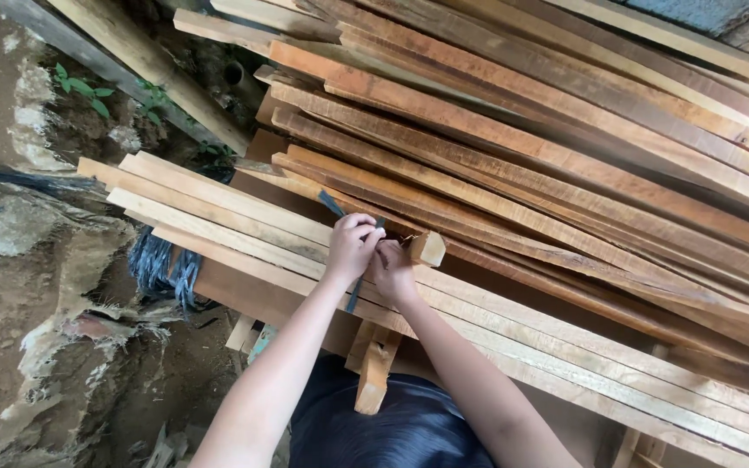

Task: The person aligns several long wooden planks on a workbench, adjusting them to ensure they are straight. They then use a black strap to tie the planks together, wrapping it around the stack and securing it with a knot.

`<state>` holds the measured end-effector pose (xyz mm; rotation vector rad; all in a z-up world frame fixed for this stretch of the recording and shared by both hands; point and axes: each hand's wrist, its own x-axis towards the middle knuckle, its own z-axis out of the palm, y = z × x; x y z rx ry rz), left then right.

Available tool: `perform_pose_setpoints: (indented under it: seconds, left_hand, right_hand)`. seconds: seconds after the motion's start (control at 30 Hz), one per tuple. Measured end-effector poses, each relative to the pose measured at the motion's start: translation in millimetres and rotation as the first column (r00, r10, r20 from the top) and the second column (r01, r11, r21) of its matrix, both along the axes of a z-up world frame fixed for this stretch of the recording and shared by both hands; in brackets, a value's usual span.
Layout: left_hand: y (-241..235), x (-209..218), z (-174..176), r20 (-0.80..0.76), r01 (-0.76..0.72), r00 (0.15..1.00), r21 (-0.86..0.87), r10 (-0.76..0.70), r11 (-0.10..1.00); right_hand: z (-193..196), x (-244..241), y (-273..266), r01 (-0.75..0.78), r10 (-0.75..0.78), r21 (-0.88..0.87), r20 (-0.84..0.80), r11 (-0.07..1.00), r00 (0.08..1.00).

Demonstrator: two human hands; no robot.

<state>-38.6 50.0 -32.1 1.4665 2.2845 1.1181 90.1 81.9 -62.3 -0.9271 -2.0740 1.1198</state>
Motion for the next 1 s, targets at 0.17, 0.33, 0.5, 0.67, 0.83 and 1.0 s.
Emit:
perform_pose_setpoints:
  seconds: [0.17, 0.33, 0.5, 0.67, 0.83, 1.0]
  left_hand:
    - [-8.9, 22.9, 40.4, 0.436, -0.385, 0.824, -0.037, 0.361, 0.922]
    - [-19.7, 23.1, 13.6, 0.567, -0.208, 0.646, -0.515, 0.512, 0.832]
    - [-21.0, 16.8, 7.7, 0.576, -0.225, 0.685, -0.415, 0.446, 0.882]
    - [-48.6, 35.5, 21.7, 0.522, -0.256, 0.745, -0.352, 0.416, 0.900]
    - [-53.0, 43.4, 30.2, 0.439, -0.280, 0.785, -0.379, 0.437, 0.882]
    - [-56.7, 25.1, 2.6, 0.480, -0.269, 0.736, -0.441, 0.478, 0.856]
  right_hand:
    - [19.2, -1.2, 0.9, 0.029, -0.029, 0.007, -0.053, 1.000, 0.998]
    - [33.6, -1.0, -2.8, 0.012, -0.016, -0.033, -0.113, 0.999, 0.993]
    - [18.8, -2.3, -4.3, 0.074, -0.072, -0.094, 0.023, 0.993, 0.997]
    - [24.6, -8.4, -4.8, 0.121, -0.111, -0.132, 0.074, 0.984, 0.991]
    - [28.3, -11.0, -6.0, 0.138, -0.129, -0.121, 0.077, 0.983, 0.989]
    - [33.3, -6.2, -11.3, 0.172, -0.150, -0.174, 0.134, 0.970, 0.980]
